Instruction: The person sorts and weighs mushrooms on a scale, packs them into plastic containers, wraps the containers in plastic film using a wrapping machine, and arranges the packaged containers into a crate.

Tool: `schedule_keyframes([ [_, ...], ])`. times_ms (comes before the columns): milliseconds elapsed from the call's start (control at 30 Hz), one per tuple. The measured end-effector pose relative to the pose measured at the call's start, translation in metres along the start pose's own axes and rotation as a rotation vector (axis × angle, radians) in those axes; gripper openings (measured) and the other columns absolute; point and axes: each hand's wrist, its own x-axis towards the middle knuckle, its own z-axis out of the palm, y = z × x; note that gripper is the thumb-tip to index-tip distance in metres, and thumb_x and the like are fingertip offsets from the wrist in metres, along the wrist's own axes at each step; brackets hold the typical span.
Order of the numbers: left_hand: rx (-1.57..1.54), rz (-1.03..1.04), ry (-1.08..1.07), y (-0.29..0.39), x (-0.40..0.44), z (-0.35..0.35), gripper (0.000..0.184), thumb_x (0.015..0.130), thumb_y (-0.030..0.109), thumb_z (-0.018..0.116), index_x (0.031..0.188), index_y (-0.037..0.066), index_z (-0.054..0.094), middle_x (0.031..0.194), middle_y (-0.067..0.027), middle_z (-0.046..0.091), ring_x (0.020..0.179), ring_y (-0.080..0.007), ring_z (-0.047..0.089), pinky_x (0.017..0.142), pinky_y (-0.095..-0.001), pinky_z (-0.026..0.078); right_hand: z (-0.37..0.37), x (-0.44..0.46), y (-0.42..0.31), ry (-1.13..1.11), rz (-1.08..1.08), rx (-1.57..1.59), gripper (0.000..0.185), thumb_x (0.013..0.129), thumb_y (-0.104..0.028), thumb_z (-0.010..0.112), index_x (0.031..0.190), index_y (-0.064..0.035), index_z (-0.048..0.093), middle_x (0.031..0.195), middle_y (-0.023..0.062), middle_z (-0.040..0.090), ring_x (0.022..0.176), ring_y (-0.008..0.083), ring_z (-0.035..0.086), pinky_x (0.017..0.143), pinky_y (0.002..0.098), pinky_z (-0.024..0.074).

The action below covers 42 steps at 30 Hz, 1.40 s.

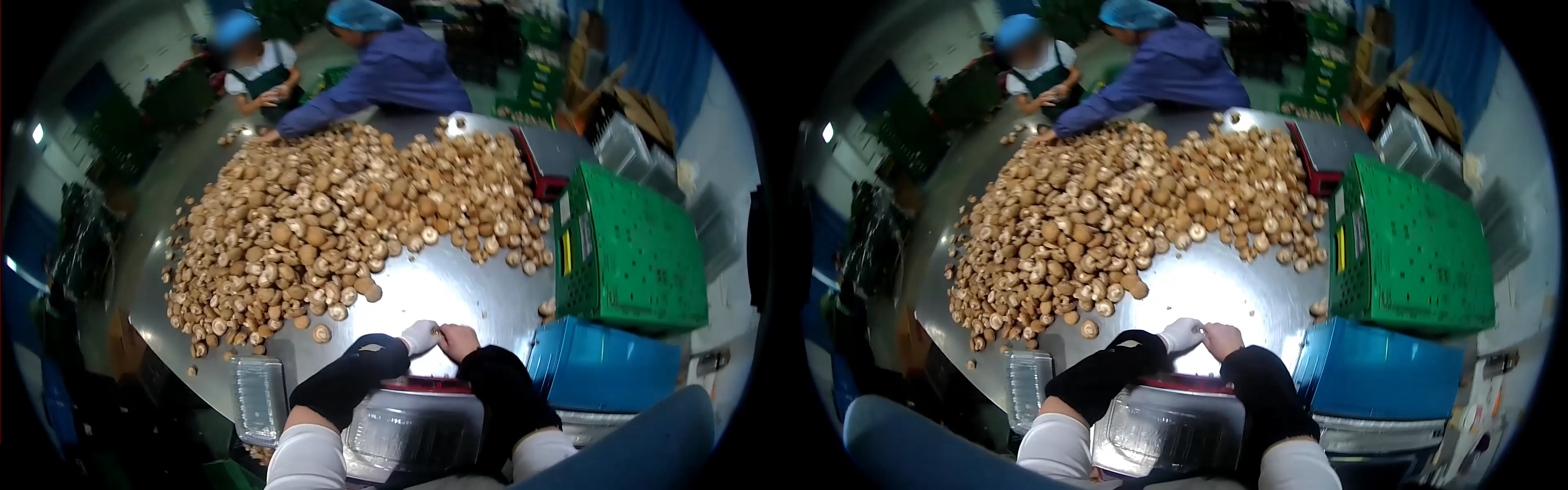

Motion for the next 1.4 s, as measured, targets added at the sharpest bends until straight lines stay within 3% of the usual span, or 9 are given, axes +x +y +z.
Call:
schedule_keyframes([
  [167,-1.054,-0.392,-0.048,0.061,-0.009,-0.055,0.025,0.088,0.021,0.058,0.107,0.004,0.059,0.082,-0.0038,0.061,0.070,-0.0119,0.058,0.065,-0.0273,0.055,-0.046,0.018,-0.010,0.011,0.408,0.918,0.011,0.076,-0.011,0.060,0.079,-0.0008,0.064,0.060,0.0042,0.058,0.052,0.0125,0.054,0.048,0.0276,0.0413],
  [300,-1.370,-0.181,0.054,0.102,-0.077,-0.099,0.026,0.091,0.019,0.055,0.111,0.002,0.057,0.092,-0.0047,0.059,0.081,-0.0138,0.059,0.073,-0.0275,0.054,-0.113,0.001,-0.088,0.065,0.421,1.246,0.015,0.084,-0.012,0.057,0.089,0.0017,0.061,0.064,0.0013,0.056,0.050,0.0068,0.047,0.041,0.0232,0.0371],
  [467,-1.789,-0.021,0.342,0.131,-0.215,-0.094,0.024,0.094,0.023,0.051,0.111,0.008,0.058,0.096,-0.0011,0.058,0.086,-0.0090,0.057,0.072,-0.0224,0.049,-0.104,-0.050,-0.188,0.271,-0.021,1.132,0.014,0.090,-0.009,0.054,0.096,0.0021,0.059,0.081,0.0015,0.058,0.067,0.0050,0.049,0.059,0.0197,0.0412],
  [700,-2.408,0.133,0.606,0.086,-0.361,0.018,0.026,0.093,0.024,0.051,0.112,0.007,0.055,0.106,-0.0063,0.060,0.095,-0.0167,0.059,0.084,-0.0334,0.050,-0.056,-0.141,-0.282,-0.002,-0.645,0.333,0.037,0.083,-0.022,0.052,0.112,0.0012,0.055,0.101,0.0158,0.050,0.096,0.0337,0.043,0.087,0.0442,0.0307],
  [967,-2.496,-0.007,1.153,0.090,-0.473,0.079,0.024,0.090,0.024,0.050,0.103,0.005,0.055,0.092,-0.0095,0.060,0.083,-0.0258,0.060,0.077,-0.0420,0.051,-0.028,-0.206,-0.333,-0.321,-0.838,0.231,0.073,0.077,-0.040,0.062,0.126,0.0089,0.038,0.116,0.0216,0.045,0.102,0.0376,0.042,0.091,0.0467,0.0298],
  [1000,-2.548,0.372,0.965,0.056,-0.481,0.106,0.024,0.088,0.022,0.052,0.104,0.004,0.054,0.095,-0.0124,0.058,0.084,-0.0300,0.058,0.081,-0.0470,0.049,-0.036,-0.202,-0.337,-0.445,-0.814,0.323,0.070,0.077,-0.036,0.063,0.125,0.0082,0.039,0.120,0.0231,0.044,0.106,0.0397,0.041,0.093,0.0470,0.0299],
  [1067,-2.685,0.370,1.268,0.027,-0.499,0.116,0.033,0.088,0.025,0.052,0.112,0.003,0.052,0.108,-0.0202,0.052,0.100,-0.0357,0.052,0.083,-0.0503,0.047,-0.041,-0.194,-0.334,-0.436,-0.819,0.424,0.054,0.077,-0.026,0.064,0.118,0.0062,0.047,0.114,0.0223,0.048,0.102,0.0383,0.048,0.088,0.0436,0.0375],
  [1233,-2.754,-0.314,1.611,-0.005,-0.559,0.091,0.073,0.083,0.041,0.061,0.140,0.018,0.021,0.144,-0.0190,0.015,0.130,-0.0406,0.022,0.096,-0.0608,0.036,-0.072,-0.178,-0.299,-0.452,-0.696,0.547,0.032,0.079,-0.010,0.061,0.107,0.0043,0.053,0.104,0.0198,0.053,0.096,0.0338,0.053,0.086,0.0373,0.0421],
  [1400,-2.199,-0.526,1.698,-0.077,-0.553,0.077,0.076,0.086,0.047,0.052,0.144,0.020,0.011,0.149,-0.0104,0.014,0.126,-0.0430,0.031,0.094,-0.0599,0.036,-0.098,-0.178,-0.219,-0.330,-0.366,0.566,0.022,0.080,-0.007,0.059,0.098,0.0033,0.058,0.094,0.0154,0.057,0.089,0.0279,0.056,0.080,0.0334,0.0440],
])
